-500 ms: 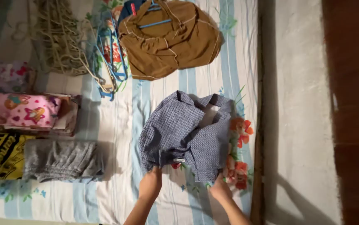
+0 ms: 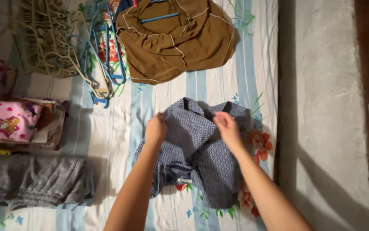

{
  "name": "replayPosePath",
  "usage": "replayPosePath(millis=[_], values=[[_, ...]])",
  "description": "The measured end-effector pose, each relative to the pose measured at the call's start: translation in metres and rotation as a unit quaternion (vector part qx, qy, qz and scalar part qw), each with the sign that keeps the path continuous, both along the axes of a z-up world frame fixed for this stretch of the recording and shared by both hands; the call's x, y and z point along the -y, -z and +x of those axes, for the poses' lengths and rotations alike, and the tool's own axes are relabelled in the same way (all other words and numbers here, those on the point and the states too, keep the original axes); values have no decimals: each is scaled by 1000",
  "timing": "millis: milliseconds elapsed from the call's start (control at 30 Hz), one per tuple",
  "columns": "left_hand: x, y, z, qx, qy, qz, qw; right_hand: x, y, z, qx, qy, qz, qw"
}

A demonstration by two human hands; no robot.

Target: Folding various items of clothing such as shorts and shirts on a bed.

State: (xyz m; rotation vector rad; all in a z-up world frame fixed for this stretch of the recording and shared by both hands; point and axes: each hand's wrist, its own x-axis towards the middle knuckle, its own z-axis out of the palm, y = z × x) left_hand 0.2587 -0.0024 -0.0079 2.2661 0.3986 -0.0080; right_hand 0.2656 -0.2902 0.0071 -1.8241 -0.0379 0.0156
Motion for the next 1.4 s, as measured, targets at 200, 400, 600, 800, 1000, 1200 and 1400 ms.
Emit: replayPosePath(millis=[200, 400, 600, 800, 1000, 1200, 1400], values=[[17, -49, -67, 3, 383, -74, 921, -67, -67, 4, -277, -88, -191, 938], [29, -36, -68, -18, 397, 122, 910, -52, -20, -24, -103, -90, -428, 893], [43, -25, -37, -76, 514, 166, 838, -47, -30, -33, -65, -38, -410, 909], [4, -84, -5, -185, 451, 161, 858, -9, 14, -15, -81, -101, -239, 962], [-148, -93, 30, 53, 175, 218, 959, -44, -4, 46, -330, 0, 23, 944], [-121, -45, 15, 132, -60, 272, 951, -70, -5, 61, -76, -130, 61, 987], [-1, -57, -18, 208, 232, 25, 950, 29, 135, 12, -192, -105, -285, 933]])
